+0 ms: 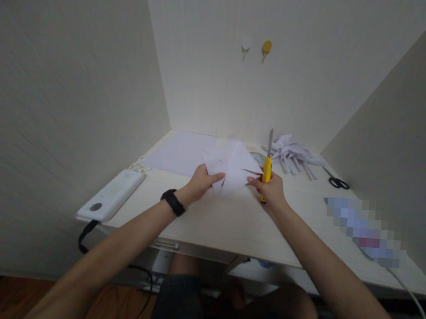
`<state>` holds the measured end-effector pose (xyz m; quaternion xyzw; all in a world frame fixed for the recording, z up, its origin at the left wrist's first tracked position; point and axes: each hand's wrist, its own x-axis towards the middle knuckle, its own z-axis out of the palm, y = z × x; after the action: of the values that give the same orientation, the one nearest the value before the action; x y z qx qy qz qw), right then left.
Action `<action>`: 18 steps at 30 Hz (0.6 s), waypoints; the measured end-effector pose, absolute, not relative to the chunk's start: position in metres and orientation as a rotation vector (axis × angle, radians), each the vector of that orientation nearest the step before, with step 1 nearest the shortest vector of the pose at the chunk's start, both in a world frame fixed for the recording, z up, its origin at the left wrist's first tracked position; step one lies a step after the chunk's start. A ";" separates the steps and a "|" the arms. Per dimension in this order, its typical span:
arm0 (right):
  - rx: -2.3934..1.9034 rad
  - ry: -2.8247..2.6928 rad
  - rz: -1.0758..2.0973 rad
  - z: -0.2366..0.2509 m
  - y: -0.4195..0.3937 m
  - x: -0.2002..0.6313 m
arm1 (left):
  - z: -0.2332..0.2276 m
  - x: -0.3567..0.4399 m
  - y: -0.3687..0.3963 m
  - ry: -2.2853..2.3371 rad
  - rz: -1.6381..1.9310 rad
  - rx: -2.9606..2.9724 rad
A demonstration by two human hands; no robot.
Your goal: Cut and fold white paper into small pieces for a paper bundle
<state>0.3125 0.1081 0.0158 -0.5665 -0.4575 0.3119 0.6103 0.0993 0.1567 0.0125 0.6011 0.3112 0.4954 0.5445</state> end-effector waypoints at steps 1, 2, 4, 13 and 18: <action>-1.306 -1.046 0.723 0.015 0.108 0.313 | 0.012 0.099 0.157 0.732 1.163 1.405; -1.310 -1.036 0.724 0.015 0.108 0.313 | 0.012 0.099 0.157 0.730 1.149 1.394; -1.331 -1.028 0.730 0.015 0.108 0.313 | 0.013 0.099 0.156 0.722 1.131 1.371; -1.373 -1.068 0.739 0.017 0.107 0.313 | 0.022 0.100 0.147 0.706 1.086 1.178; -1.346 -1.068 0.746 0.017 0.106 0.313 | 0.019 0.100 0.148 0.737 1.123 1.225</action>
<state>0.3132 0.1060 0.0165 -0.5787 -0.4593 0.3208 0.5927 0.1002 0.1484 0.0191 0.5317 0.3199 0.4872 0.6145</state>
